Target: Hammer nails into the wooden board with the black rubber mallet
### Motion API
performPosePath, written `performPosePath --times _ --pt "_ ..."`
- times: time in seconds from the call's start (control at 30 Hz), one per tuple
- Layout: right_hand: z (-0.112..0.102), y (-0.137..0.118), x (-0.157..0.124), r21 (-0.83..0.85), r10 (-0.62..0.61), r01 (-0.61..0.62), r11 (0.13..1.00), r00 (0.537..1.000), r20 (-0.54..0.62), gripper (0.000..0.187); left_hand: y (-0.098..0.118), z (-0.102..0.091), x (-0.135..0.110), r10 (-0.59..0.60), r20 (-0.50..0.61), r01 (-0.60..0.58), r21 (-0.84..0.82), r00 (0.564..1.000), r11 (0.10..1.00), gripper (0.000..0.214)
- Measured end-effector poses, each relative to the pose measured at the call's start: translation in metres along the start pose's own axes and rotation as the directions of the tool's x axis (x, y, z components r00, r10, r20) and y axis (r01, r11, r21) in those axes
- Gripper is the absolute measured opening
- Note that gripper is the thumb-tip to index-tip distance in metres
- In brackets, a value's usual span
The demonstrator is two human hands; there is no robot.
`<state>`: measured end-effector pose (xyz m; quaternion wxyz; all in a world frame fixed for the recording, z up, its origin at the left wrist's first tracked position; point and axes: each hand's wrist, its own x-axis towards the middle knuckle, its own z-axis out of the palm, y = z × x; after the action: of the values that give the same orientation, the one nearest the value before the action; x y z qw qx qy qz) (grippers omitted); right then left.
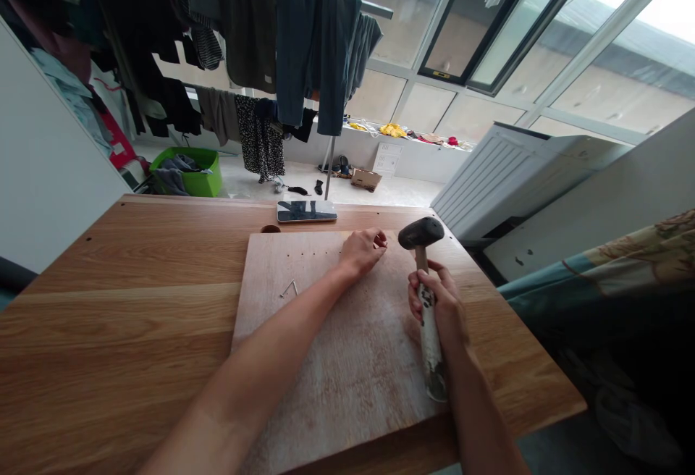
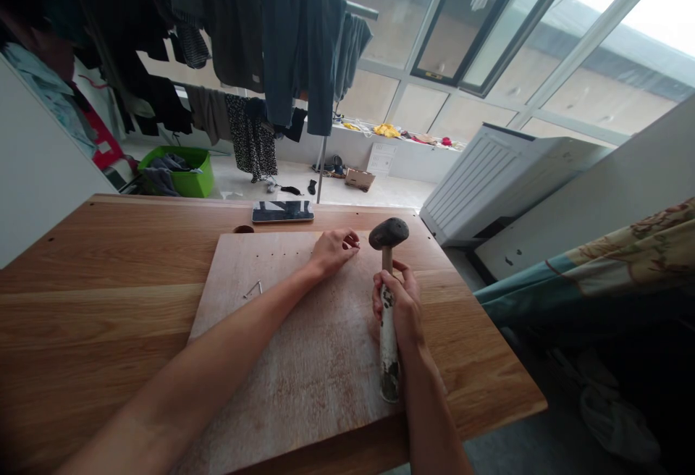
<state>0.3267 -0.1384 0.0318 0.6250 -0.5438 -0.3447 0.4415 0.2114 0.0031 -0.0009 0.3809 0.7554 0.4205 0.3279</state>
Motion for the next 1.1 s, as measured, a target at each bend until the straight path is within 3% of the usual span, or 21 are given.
performPosePath --times 0.2,0.9,1.1 --pt "-0.0038 0.0057 0.0007 -0.064 0.025 -0.025 0.998 1.000 -0.004 0.043 0.0029 -0.0021 -0.0015 0.010 0.008 -0.011 0.033 1.000 0.999 0.018" --pt "0.0003 0.0009 -0.0030 0.005 -0.007 0.007 1.000 1.000 0.003 0.040 0.0026 -0.0006 -0.0022 0.018 0.010 -0.019 0.070 1.000 0.997 0.019" --pt "0.0002 0.0028 -0.0022 -0.023 0.023 -0.022 0.999 1.000 0.019 0.045 0.0021 -0.0005 -0.0026 0.023 0.013 -0.024 0.065 1.000 0.998 0.028"
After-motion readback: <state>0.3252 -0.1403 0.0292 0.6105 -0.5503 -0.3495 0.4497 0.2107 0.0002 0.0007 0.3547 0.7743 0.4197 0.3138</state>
